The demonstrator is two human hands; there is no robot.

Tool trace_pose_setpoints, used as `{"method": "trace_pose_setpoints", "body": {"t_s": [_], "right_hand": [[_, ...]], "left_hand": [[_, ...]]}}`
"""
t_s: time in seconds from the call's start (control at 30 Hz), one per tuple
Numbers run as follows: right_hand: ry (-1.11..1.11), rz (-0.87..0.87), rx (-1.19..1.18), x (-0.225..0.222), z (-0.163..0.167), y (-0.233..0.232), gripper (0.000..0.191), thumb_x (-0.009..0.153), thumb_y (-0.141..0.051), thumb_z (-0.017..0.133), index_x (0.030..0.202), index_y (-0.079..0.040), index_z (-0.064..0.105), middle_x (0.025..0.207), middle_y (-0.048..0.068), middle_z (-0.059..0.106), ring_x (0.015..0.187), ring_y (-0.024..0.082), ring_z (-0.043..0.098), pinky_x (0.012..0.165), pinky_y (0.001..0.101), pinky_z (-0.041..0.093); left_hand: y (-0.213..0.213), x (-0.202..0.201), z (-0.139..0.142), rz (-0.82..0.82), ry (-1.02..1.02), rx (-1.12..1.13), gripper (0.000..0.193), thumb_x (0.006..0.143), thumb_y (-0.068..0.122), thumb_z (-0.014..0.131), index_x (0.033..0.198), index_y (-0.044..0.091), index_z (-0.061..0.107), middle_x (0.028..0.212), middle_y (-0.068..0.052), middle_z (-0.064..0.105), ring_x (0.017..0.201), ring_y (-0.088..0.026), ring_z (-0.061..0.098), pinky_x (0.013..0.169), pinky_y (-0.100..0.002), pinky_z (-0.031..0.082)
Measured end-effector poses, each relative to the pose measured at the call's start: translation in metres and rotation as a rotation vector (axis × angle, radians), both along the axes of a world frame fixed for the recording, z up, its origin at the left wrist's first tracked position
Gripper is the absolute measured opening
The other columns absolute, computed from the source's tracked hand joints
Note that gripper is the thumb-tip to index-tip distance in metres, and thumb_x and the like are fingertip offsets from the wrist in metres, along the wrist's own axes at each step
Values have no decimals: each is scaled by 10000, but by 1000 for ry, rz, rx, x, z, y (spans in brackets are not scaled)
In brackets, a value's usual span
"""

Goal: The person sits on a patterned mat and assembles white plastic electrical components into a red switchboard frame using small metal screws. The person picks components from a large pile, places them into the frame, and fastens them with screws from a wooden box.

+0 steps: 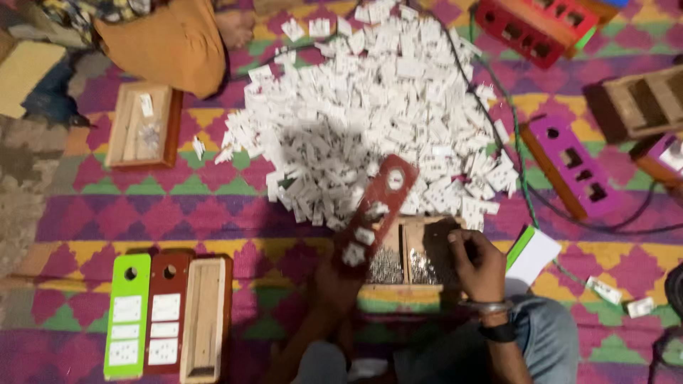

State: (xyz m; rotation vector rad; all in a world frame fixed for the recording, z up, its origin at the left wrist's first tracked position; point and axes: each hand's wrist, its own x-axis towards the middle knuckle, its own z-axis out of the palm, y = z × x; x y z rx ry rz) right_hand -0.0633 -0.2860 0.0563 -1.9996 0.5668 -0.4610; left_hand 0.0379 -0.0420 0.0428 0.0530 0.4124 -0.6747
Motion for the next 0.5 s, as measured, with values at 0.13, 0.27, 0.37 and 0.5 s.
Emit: {"method": "trace_pose_setpoints", "body": {"t_s": [0.13,0.27,0.37,0.5], "right_hand": [[251,300,-332,-9,0,16,312,755,-106,720,1066,-102,710,896,154,762,819,374,729,688,467,581],[456,270,-478,0,-13,39,323,816,-225,729,1114,-117,668,987,170,723,813,412,699,699,521,567],[416,268,-489,3,-16,40,263,856,-241,693,1110,-174,719,1047,147,729,796,400,708,693,520,571],[431,206,-479,-1,-16,32,258,843,-292,704,1077,-202,766,1049,120,745,832,391,716,704,510,579]], "left_hand": [[1,3,-26,-90,-397,-34,532,1097,418,514,1513,87,504,1235,-100,657,1008,-301,668,746,-448,605],[1,-3,-29,-138,-205,201,537,1048,466,496,1449,110,501,1232,-122,650,1016,-301,667,747,-446,594],[-3,-4,-22,-116,-186,155,530,1102,412,477,1511,75,489,1335,-120,627,1077,-292,644,824,-430,577],[-5,-6,-18,-71,-167,179,520,1095,349,448,1552,102,477,1424,-80,616,1158,-254,614,903,-395,550]]}}
